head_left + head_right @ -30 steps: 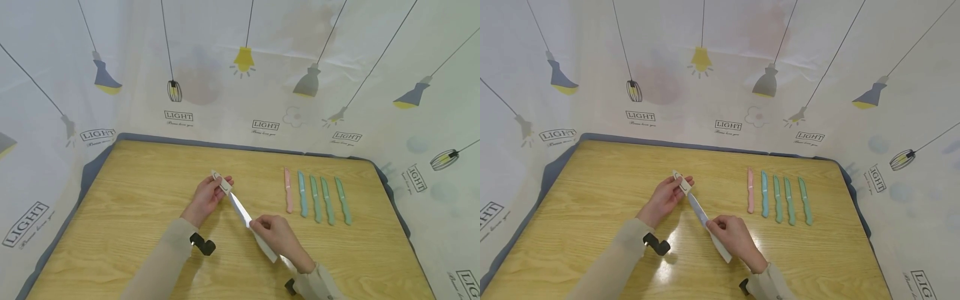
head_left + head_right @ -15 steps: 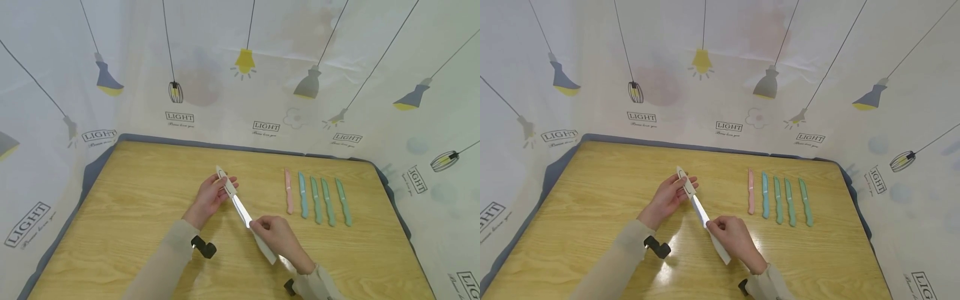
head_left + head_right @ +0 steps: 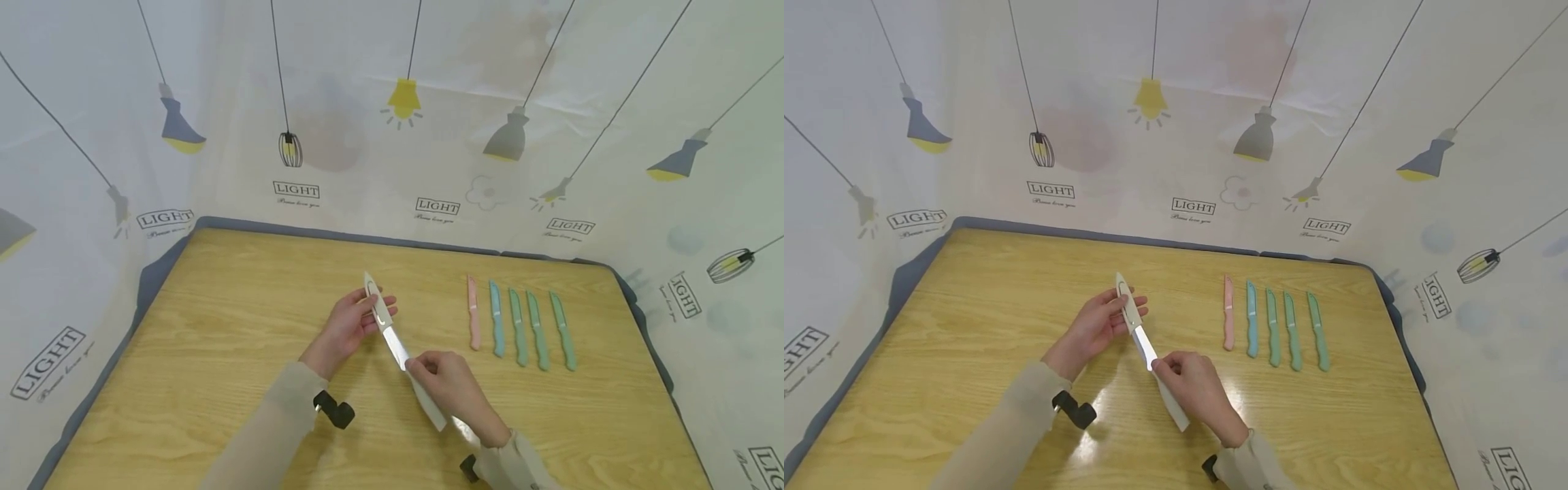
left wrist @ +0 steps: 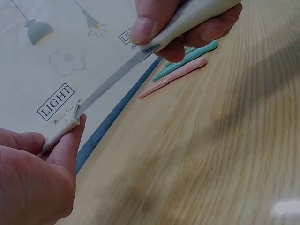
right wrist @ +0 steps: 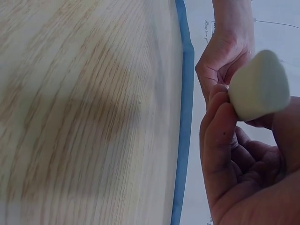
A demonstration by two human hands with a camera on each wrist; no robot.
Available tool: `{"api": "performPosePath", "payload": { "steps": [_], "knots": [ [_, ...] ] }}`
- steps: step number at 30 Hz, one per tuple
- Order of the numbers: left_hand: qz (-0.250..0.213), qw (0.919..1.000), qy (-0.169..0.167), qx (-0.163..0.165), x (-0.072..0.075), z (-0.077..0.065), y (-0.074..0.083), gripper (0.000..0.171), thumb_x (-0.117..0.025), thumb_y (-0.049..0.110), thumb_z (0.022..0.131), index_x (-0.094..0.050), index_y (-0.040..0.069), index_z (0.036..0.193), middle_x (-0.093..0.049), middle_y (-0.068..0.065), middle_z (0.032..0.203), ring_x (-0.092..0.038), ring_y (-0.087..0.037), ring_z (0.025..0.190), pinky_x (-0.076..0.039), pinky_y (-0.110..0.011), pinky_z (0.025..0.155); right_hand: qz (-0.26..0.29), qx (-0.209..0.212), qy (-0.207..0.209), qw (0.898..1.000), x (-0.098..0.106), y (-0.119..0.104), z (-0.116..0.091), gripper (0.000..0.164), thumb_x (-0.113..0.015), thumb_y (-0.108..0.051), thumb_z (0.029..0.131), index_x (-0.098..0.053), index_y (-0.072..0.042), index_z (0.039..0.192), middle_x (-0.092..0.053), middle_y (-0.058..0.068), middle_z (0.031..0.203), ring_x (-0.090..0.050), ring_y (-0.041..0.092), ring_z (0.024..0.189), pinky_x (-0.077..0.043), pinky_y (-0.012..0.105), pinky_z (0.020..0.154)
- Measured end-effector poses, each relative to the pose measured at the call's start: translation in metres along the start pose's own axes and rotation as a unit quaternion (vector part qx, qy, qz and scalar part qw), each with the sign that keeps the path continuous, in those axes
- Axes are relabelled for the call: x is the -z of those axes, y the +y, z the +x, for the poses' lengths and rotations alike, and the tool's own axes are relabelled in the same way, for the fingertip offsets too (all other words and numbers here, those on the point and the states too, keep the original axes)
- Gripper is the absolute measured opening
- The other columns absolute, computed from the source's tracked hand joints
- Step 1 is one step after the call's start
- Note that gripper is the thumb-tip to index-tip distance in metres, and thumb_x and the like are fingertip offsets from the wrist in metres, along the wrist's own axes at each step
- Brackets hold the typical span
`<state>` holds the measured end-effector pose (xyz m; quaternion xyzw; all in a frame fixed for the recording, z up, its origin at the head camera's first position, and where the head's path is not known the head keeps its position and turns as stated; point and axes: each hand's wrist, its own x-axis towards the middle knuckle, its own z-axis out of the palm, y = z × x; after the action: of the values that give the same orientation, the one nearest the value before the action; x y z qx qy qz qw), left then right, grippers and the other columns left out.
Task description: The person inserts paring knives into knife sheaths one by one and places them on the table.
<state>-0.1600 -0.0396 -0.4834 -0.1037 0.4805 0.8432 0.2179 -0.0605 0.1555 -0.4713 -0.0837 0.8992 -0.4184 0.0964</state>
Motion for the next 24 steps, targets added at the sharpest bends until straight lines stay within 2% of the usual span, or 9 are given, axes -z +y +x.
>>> {"api": "performPosePath", "payload": {
  "steps": [6,12,20,24],
  "knots": [
    [0.015,0.9998,-0.013,0.003,0.0,-0.003,-0.005,0.048,-0.046,0.012,0.102,-0.036,-0.002,0.147,-0.059,-0.024,0.127,-0.064,-0.029,0.107,-0.054,-0.036,0.087,-0.005,0.003,0.002,1.0,-0.001,-0.001,0.001,0.034,-0.055,-0.037,0.097,-0.074,-0.009,0.092,-0.066,-0.007,0.075,-0.055,0.007,0.059,-0.049,0.023,0.051],
    [0.025,0.9994,-0.025,-0.002,0.0,-0.004,-0.011,0.048,-0.046,0.012,0.102,-0.035,-0.003,0.146,-0.059,-0.024,0.127,-0.064,-0.029,0.107,-0.053,-0.035,0.088,-0.004,-0.002,0.006,1.0,-0.003,-0.003,0.003,0.035,-0.056,-0.037,0.096,-0.074,-0.009,0.089,-0.064,-0.007,0.07,-0.053,0.007,0.056,-0.047,0.022,0.048],
    [0.033,0.9989,-0.032,-0.012,-0.003,-0.005,-0.015,0.047,-0.045,0.009,0.102,-0.034,-0.007,0.145,-0.06,-0.027,0.124,-0.063,-0.031,0.107,-0.053,-0.035,0.088,-0.007,-0.001,0.019,1.0,-0.004,-0.005,0.007,0.037,-0.056,-0.038,0.096,-0.073,-0.005,0.091,-0.067,-0.004,0.074,-0.055,0.008,0.059,-0.048,0.023,0.051],
    [0.042,0.9988,-0.025,-0.01,-0.003,-0.007,-0.016,0.046,-0.045,0.008,0.102,-0.034,-0.008,0.144,-0.061,-0.027,0.12,-0.064,-0.03,0.105,-0.054,-0.034,0.087,0.001,-0.009,0.022,1.0,-0.006,-0.006,0.009,0.038,-0.057,-0.039,0.095,-0.074,-0.005,0.092,-0.067,-0.003,0.074,-0.055,0.008,0.06,-0.048,0.024,0.051]
  ]
}}
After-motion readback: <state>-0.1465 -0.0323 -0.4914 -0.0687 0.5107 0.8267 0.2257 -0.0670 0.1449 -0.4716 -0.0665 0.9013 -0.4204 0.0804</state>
